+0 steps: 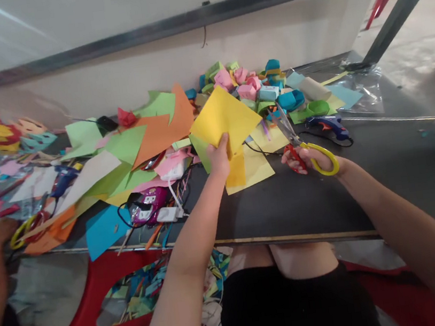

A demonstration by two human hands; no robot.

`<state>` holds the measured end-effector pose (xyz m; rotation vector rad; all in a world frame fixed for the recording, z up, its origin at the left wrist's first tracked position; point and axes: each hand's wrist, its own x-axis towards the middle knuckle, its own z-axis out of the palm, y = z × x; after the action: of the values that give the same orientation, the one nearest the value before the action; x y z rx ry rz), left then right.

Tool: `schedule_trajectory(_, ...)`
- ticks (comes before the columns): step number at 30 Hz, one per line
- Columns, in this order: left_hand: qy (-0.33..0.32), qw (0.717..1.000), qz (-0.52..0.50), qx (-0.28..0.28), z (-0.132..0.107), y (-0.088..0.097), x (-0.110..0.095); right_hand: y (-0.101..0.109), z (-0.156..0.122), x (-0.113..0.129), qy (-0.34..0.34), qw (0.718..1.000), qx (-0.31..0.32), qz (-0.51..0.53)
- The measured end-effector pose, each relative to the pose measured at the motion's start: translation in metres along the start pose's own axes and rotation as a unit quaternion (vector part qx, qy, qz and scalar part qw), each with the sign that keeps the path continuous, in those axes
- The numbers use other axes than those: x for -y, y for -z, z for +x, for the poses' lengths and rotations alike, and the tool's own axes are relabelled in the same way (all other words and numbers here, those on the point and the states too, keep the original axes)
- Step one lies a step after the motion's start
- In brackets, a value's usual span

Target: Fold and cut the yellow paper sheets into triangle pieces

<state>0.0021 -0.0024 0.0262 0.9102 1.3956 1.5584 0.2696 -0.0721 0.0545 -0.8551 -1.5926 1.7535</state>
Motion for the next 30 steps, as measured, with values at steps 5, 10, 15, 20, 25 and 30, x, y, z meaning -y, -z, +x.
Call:
schedule_trajectory(5, 0.006, 0.997, -0.038, -0.062, 0.002, 0.004, -0.008, -0.009, 0.000, -0.002, -0.081, 0.992, 0.094, 0.032)
schedule_trajectory(10, 0.017, 0.999, -0.029, -0.022, -0.004, -0.003, -0.003, -0.014, 0.000, 0.002, -0.115, 0.987, 0.107, 0.032)
schedule_trajectory(15, 0.005, 1.000, -0.026, -0.017, -0.008, -0.006, 0.005, -0.016, -0.001, 0.006, -0.135, 0.983, 0.122, 0.017)
schedule_trajectory(20, -0.004, 1.000, -0.018, -0.013, -0.011, -0.009, 0.008, -0.014, 0.001, 0.002, -0.130, 0.985, 0.108, 0.023)
schedule_trajectory(25, -0.010, 0.999, -0.034, -0.014, -0.011, -0.009, 0.008, -0.015, 0.003, -0.007, -0.053, 0.989, 0.127, 0.059)
schedule_trajectory(30, 0.003, 0.996, -0.086, 0.005, -0.013, -0.011, 0.008, -0.017, 0.007, -0.014, -0.056, 0.984, 0.158, 0.066)
